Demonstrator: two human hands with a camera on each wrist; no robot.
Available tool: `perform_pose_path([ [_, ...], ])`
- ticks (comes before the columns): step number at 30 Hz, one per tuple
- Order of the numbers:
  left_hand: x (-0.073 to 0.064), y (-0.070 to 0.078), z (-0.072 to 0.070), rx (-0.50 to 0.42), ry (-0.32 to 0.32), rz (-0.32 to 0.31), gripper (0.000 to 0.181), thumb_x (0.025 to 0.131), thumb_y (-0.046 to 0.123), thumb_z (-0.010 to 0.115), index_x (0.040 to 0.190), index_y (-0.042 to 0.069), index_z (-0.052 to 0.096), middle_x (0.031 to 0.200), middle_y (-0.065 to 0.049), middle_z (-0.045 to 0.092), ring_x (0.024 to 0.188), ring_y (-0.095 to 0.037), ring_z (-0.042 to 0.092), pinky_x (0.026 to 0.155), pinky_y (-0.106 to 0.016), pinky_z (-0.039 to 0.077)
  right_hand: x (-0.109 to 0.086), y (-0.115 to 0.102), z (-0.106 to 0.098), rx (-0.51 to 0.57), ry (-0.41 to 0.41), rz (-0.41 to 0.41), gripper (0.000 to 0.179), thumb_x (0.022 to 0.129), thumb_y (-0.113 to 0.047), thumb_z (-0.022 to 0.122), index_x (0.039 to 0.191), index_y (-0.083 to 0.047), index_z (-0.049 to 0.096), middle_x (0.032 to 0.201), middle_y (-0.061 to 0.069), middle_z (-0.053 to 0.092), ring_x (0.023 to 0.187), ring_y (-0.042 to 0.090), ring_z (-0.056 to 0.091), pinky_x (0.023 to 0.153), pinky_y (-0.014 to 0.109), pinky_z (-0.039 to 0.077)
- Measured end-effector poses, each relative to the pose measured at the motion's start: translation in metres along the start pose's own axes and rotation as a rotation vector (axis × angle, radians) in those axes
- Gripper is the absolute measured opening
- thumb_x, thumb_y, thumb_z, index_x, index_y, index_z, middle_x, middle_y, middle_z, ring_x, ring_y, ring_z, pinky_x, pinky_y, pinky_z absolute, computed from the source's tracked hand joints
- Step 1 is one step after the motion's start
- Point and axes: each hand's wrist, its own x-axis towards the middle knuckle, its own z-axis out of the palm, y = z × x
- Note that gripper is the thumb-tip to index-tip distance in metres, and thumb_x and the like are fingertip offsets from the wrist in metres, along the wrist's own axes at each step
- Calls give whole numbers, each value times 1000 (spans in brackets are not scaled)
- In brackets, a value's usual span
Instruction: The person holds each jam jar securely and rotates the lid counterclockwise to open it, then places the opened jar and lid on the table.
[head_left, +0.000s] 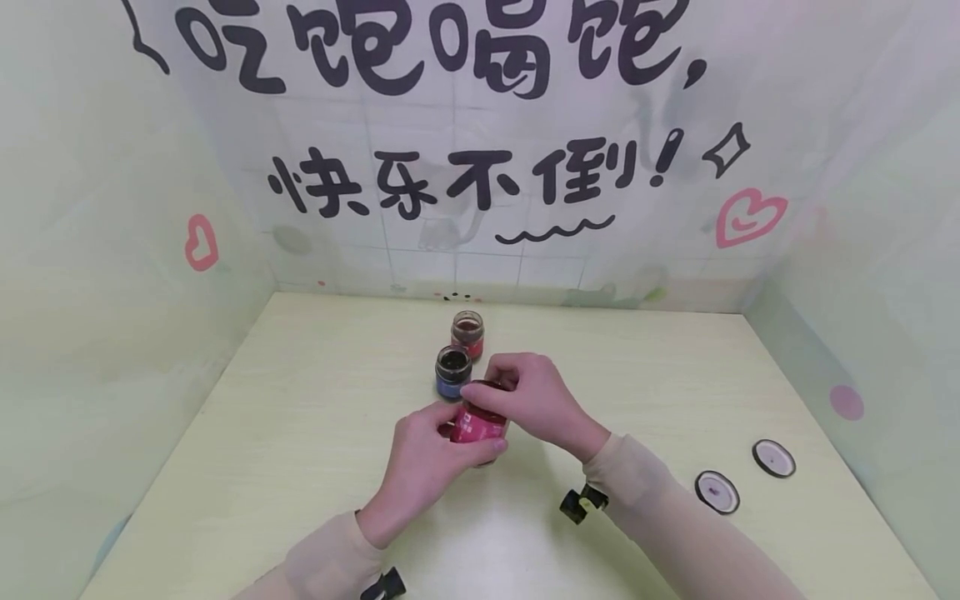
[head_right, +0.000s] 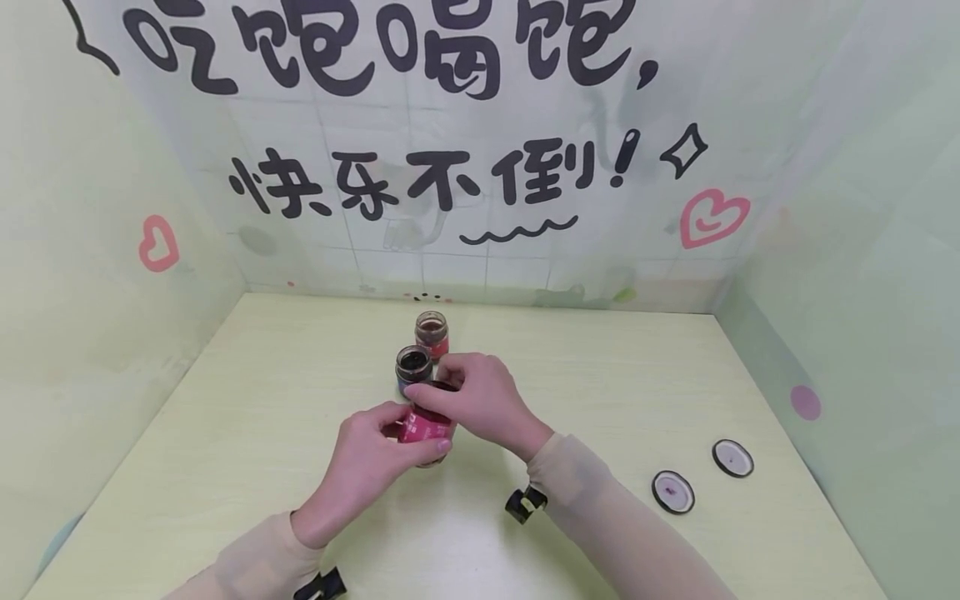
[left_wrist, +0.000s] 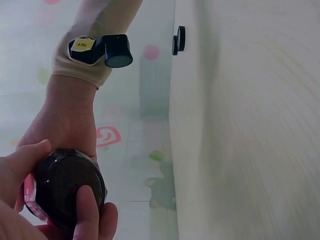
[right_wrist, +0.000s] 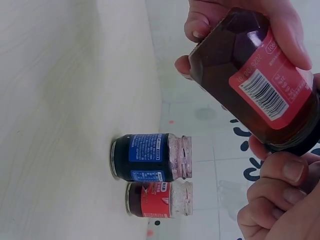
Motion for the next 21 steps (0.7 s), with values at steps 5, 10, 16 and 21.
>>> perform_pose_path([
  [5, -1, 1, 1, -23, 2, -7, 45, 67, 45, 93, 106, 29, 76, 91, 7, 72, 79, -13, 68, 66, -31, 57, -1, 4, 0, 43, -4, -35, 35, 86, -51, 75, 70, -23, 61, 55, -3, 42, 56, 11, 39, 50, 28, 32],
  [10, -2, 2, 1, -39, 7, -32, 47, 65, 44, 94, 106, 29, 77, 90, 6, 72, 78, -13, 69, 65, -32, 57, 0, 8, 0, 68, -7, -62, 34, 87, -47, 76, 69, -22, 60, 56, -2, 38, 56, 12, 37, 50, 27, 29],
  [16, -1, 2, 2, -53, 8, -53, 49, 64, 44, 94, 108, 30, 78, 90, 6, 73, 77, -13, 69, 64, -33, 57, -1, 11, 1, 84, 14, -79, 34, 87, -44, 76, 69, -21, 59, 57, -2, 36, 57, 11, 35, 51, 27, 28],
  [21, 0, 1, 2, -78, -2, -43, 47, 65, 41, 94, 108, 32, 77, 92, 6, 73, 75, -14, 70, 63, -34, 58, -2, 12, 2, 86, 30, -75, 30, 88, -42, 76, 71, -21, 62, 57, -2, 37, 58, 10, 37, 53, 27, 30],
])
